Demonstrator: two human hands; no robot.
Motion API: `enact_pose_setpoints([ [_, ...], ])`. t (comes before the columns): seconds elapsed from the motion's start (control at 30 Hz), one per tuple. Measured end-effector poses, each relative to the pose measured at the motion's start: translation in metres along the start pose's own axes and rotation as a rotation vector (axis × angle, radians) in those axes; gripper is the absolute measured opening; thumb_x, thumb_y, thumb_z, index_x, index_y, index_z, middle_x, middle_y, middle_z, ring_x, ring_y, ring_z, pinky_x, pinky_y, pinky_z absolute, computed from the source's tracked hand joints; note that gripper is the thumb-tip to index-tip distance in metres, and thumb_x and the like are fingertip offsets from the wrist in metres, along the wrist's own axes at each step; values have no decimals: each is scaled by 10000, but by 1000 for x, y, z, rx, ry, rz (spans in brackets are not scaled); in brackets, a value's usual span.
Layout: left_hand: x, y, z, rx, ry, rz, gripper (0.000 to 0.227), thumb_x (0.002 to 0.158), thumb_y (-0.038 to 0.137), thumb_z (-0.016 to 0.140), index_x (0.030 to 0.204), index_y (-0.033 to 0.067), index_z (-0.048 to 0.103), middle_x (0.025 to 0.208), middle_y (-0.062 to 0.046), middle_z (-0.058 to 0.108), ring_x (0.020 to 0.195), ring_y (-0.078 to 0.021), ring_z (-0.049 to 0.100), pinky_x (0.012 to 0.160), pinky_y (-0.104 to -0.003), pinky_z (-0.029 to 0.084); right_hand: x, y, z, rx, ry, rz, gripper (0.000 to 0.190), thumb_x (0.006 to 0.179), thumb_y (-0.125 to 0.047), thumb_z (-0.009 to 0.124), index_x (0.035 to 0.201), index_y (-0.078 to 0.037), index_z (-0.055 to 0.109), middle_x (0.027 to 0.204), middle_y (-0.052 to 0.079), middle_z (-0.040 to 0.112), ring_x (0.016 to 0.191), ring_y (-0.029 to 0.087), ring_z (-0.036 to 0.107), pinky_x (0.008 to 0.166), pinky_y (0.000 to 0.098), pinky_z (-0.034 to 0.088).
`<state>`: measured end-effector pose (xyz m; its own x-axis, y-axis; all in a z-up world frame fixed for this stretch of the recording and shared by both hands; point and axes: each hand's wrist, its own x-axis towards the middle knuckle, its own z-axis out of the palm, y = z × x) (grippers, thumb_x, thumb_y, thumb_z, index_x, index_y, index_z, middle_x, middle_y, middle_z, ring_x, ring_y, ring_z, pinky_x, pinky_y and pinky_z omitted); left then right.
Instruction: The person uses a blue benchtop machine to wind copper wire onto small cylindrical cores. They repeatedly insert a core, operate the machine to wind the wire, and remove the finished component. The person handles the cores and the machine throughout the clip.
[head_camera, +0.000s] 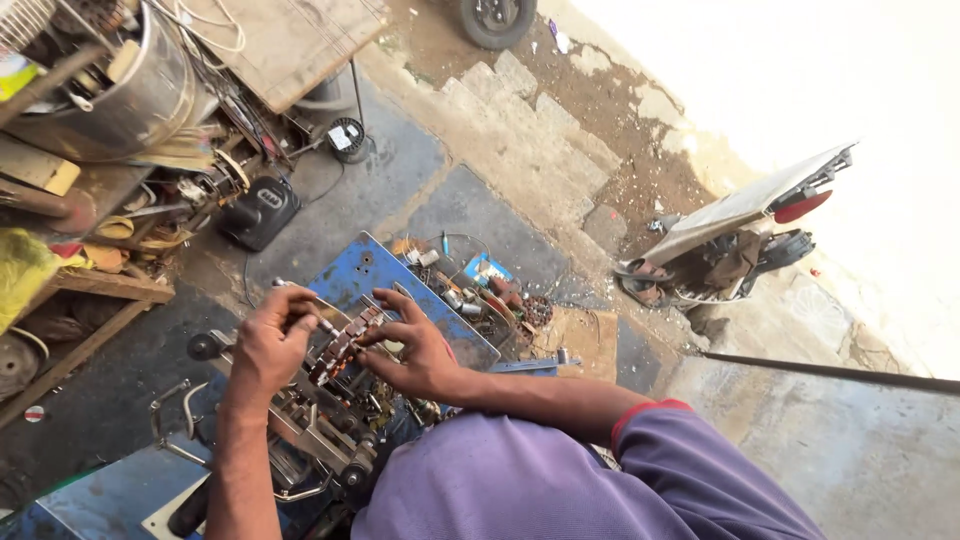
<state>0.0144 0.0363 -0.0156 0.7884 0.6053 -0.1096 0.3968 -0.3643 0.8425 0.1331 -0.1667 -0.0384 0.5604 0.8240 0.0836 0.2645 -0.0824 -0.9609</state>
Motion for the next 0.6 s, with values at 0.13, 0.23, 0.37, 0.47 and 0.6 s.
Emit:
enact_pose_setpoints([
  [0.13, 7, -24, 7, -562, 223, -64, 238, 969, -72, 574, 1177, 18, 501, 1009, -87, 642, 870, -204, 706, 808, -360, 630, 0, 8, -5, 22, 7, -115, 212, 828, -131, 809, 1036, -117, 771, 1511, 191, 536, 1411, 349, 546, 1162, 449, 472],
  [0.23, 11, -36, 10, -991, 298, -186, 244, 939, -110, 560, 1113, 41, 479, 996, -109, 611, 812, -275, 710, 743, -474, 657, 8, 17, -6, -64, -53, 330, 253, 771, -160, 837, 1017, -186, 784, 1409, 12, 676, 958, 262, 722, 820, 387, 587],
  [0.37, 22, -44, 15, -1346, 393, -167, 249, 929, -124, 577, 1077, 58, 493, 901, -142, 623, 732, -270, 677, 686, -476, 640, 18, 26, -14, -54, 142, -286, 318, 819, -16, 813, 1122, -72, 733, 1203, 115, 725, 1080, 265, 699, 939, 378, 569],
  [0.47, 29, -33, 18, -1109, 517, -240, 224, 921, -110, 560, 1072, 44, 504, 890, -124, 631, 695, -243, 683, 652, -431, 660, 31, 20, -21, -32, 16, -204, 275, 885, -73, 766, 1158, -71, 735, 1174, 112, 734, 1033, 225, 723, 896, 348, 600],
  [0.6, 43, -8, 15, -983, 528, -279, 201, 929, -82, 547, 1073, 48, 493, 879, -92, 627, 692, -204, 699, 618, -378, 679, 81, 10, -13, -9, -296, -129, 286, 924, -174, 777, 1174, -45, 724, 1094, 107, 758, 936, 192, 735, 817, 332, 593],
])
